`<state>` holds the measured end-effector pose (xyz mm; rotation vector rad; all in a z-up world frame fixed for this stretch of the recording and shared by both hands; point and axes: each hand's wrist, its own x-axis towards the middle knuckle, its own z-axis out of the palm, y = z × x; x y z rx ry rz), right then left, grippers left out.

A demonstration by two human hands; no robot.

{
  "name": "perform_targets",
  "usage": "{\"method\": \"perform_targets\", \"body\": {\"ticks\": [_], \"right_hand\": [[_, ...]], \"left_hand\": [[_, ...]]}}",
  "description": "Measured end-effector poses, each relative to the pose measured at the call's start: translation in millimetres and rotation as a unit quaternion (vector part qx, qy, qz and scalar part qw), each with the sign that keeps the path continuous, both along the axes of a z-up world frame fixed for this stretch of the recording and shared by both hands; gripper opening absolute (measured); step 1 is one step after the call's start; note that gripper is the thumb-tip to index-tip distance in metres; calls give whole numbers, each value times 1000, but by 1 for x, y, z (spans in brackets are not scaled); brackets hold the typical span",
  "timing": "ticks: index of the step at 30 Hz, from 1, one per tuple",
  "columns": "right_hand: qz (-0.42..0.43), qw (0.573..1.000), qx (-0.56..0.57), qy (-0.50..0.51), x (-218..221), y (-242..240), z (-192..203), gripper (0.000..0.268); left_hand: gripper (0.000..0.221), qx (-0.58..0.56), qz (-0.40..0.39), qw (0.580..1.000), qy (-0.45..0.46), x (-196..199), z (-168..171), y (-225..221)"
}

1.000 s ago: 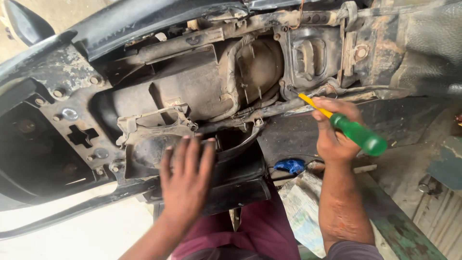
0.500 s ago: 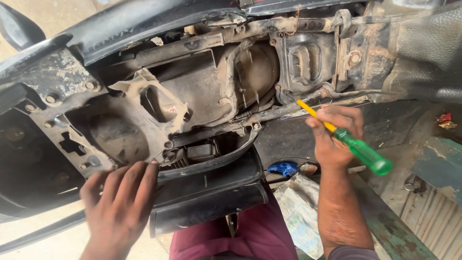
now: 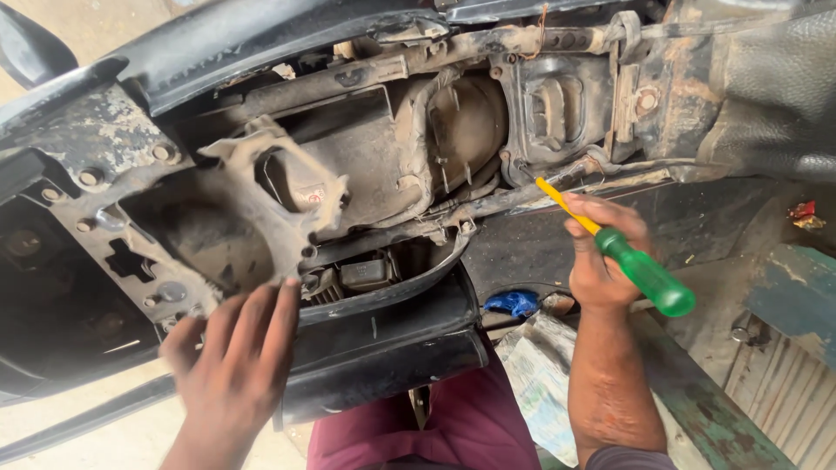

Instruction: Inspecting and cleaning a motorcycle air filter.

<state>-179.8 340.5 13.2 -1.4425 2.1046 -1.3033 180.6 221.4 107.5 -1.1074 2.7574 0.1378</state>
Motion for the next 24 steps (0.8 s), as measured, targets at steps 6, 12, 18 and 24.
{"method": "perform_targets", "body": {"ticks": [6,12,18,24], "right_hand": [[-24,998,-34,-52,4,-7,-4,33],[-11,985,-34,-170,7,-14,4,18],[15,999,-19,-42,-2,4,-13,19],[2,998,-33,-49,-3,9,-21,30]], "left_hand": [[40,-40,-16,999,28,-21,-20,8],[43,76,-48,983,158,-68,-9,20],[42,172,-57,953,243,-107,-25,26],[43,215,-56,938,268,-120,-42,35]]}}
